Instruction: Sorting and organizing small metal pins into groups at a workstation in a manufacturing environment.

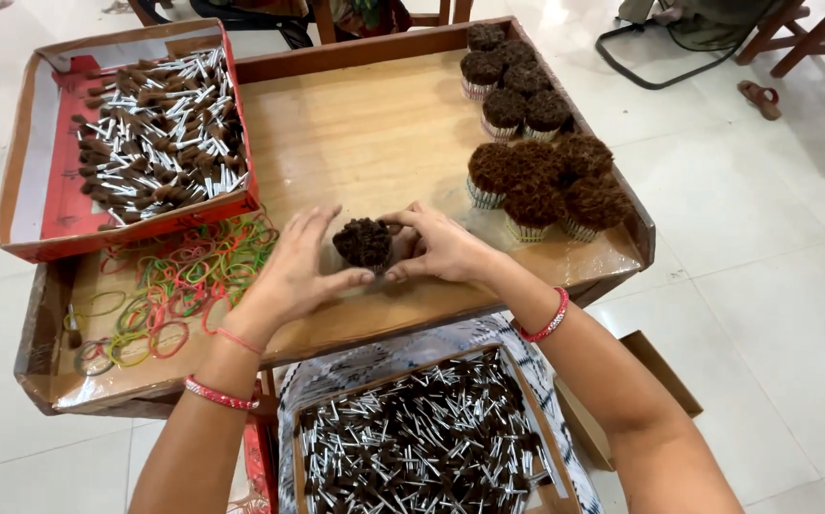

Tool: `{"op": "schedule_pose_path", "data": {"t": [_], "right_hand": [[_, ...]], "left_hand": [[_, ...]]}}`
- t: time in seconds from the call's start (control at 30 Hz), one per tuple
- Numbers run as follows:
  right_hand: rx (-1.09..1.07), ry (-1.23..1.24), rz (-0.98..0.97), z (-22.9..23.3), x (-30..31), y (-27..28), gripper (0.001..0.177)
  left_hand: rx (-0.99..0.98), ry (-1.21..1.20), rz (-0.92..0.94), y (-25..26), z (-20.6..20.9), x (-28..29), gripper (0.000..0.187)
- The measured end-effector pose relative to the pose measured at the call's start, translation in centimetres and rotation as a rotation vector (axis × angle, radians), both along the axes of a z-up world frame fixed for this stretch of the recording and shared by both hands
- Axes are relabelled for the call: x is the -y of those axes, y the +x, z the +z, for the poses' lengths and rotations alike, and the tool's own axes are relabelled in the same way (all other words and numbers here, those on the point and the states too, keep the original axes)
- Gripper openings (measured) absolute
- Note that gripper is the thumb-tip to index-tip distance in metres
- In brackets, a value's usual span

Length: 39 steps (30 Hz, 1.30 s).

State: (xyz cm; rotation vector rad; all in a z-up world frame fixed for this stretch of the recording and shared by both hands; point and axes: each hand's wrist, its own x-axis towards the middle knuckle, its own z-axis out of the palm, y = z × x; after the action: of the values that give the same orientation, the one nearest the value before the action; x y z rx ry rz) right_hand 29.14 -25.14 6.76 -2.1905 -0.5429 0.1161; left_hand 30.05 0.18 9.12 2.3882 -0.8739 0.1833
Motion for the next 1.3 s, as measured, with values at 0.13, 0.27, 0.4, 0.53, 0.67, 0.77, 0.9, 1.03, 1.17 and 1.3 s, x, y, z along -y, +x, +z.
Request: {"op": "schedule_pose_path", "data": {"t": [0.13,0.27,0.4,0.53,0.67,0.77,0.9,1.03,1.17,1.3], "right_hand": [[0.007,0.341,-0.014,-0.8,-0.6,-0.7,0.056],[0.14,0.387,-0.206,-4.0,-1.4,-0.3,0.026],[-0.179,0.815,-0.128,-9.2,-0.1,1.1,0.014],[-0.215,0.838,-0.223,-5.9,-0.2,-0.4,0.015],[-0.28,0.811,-0.221,-5.1,0.1,-0.6,0.018],[-0.262,0.753,-0.214,-6.0,0.3,-0.4,0.017],[-0.124,0.643,-0.211,-6.2,0.3,-0.8,0.018],[-0.139,0.609,-0.263,-5.2,0.0,-1.1,0.015],[-0.044,0.445,-0.351,-3.3,-0.3,-2.1,0.012],[0.062,0.252,-0.461,-1.9,-0.1,-3.3,0.013]], "left_hand": [[0.049,-0.172,0.023,-1.9,5.6,2.4,0.084],[0.202,-0.097,0.047,-0.3,0.2,5.3,0.051],[-0.017,-0.054,0.061,-0.4,-1.8,6.1,0.04],[0.045,-0.195,0.005,-0.2,-0.3,4.7,0.043],[0.085,-0.035,0.016,-1.6,2.0,5.0,0.065],[0.064,0.082,0.028,-1.2,0.0,5.0,0.06],[-0.018,0.086,0.003,-0.7,0.9,4.3,0.047],[-0.067,0.076,-0.015,-0.2,1.5,3.5,0.05],[0.098,0.022,-0.167,-0.5,2.0,3.0,0.048],[0.359,-0.131,0.012,-2.1,4.6,4.0,0.032]]}}
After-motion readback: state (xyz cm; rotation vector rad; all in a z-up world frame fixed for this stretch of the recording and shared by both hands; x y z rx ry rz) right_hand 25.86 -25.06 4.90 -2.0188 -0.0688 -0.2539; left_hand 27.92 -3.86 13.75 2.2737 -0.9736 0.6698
